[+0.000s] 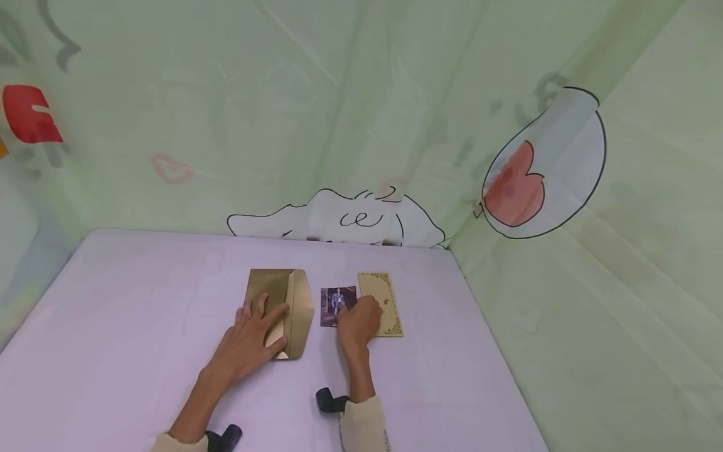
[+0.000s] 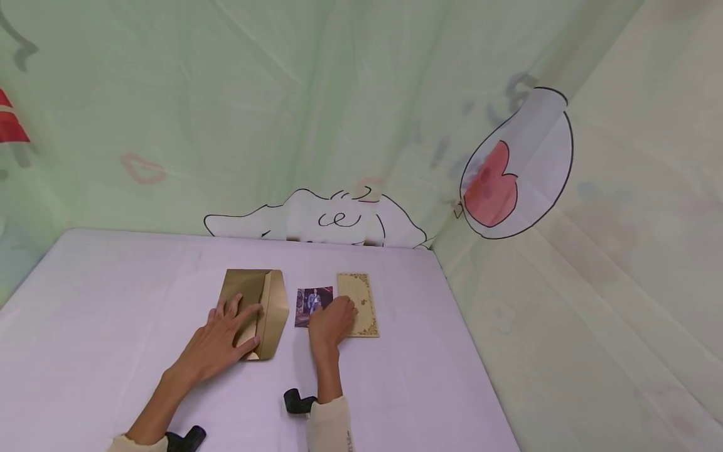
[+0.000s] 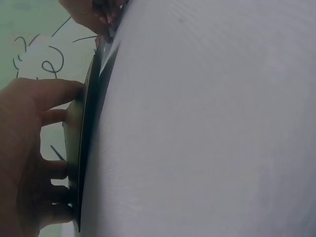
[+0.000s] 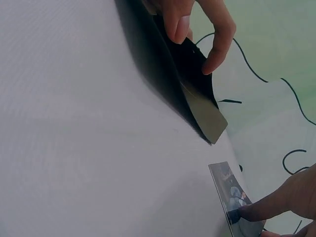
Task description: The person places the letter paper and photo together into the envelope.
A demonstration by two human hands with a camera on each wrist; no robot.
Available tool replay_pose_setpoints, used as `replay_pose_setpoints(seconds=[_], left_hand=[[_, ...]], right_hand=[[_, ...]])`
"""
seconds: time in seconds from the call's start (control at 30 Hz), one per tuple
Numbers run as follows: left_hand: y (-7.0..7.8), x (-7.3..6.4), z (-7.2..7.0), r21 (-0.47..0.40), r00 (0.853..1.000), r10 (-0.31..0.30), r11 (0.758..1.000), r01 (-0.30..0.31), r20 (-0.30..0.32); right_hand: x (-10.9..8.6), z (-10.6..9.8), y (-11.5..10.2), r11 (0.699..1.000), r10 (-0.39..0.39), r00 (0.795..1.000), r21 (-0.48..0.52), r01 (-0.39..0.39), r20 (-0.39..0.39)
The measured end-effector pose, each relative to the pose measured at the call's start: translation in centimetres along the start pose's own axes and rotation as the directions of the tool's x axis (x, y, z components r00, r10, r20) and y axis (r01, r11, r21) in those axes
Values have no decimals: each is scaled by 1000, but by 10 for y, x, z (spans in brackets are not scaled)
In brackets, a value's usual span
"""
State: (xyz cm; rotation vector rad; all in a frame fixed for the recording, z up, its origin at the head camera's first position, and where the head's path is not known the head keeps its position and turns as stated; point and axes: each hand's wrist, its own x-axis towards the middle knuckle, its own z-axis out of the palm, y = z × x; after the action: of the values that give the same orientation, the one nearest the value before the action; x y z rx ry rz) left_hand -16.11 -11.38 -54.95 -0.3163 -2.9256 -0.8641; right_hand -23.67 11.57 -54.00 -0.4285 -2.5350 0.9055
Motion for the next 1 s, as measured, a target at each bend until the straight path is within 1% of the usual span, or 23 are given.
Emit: replay_pose_setpoints(seconds=[0.07,0.17,0.2,0.3,0.33,0.4,0.43,0.5,0.57,0.67,0.77,0.8,0.87,1.0], left_hand=[[0,-1,0,-1,1000,-3,1000,3,3],[0,-2,0,1,1000,-6,1000,6,3],[0,-1,0,1,1000,-7,1000,7,3],[-1,-1,0,0,1000,-9,1000,9,2],[-1,-1,0,-2,1000,-8,1000,8,2],[-1,0,0,-3,1000,-7,1000,7,4],[-1,0,1,-3,1000,-6,1000,6,5],[-2,0,1,-7,1000,-4,1000,4,6],[-2,1,1,-10,1000,0,1000,0,6],[-3,1,1,-21,1000,2,1000,-2,5],[-3,1,1,-25,1000,4,1000,-4,-1],[-3,1,1,-28,1000,2,1000,-2,-2],[-4,1,1,-34,1000,4,999,-4,-4],[-4,0,1,-56,1000,8,998,-8,3]], right_hand=[[1,-2,2,999,15,1000,43,-15,1],[7,9,19,995,39,999,95,-36,-21],[10,11,23,992,60,998,110,-58,-18],[13,5,23,973,146,989,178,-147,22],[13,-1,19,962,175,983,206,-181,50],[12,-15,9,931,241,964,256,-262,110],[12,-21,5,916,257,958,282,-284,128],[14,-24,5,894,270,951,326,-306,153],[16,-26,6,866,278,946,381,-323,168],[17,-27,4,803,285,936,482,-351,208],[17,-26,1,733,285,916,552,-398,282],[16,-26,-1,722,281,910,558,-410,305],[14,-24,-5,712,274,896,554,-432,348],[8,-19,-9,715,261,881,533,-451,395]])
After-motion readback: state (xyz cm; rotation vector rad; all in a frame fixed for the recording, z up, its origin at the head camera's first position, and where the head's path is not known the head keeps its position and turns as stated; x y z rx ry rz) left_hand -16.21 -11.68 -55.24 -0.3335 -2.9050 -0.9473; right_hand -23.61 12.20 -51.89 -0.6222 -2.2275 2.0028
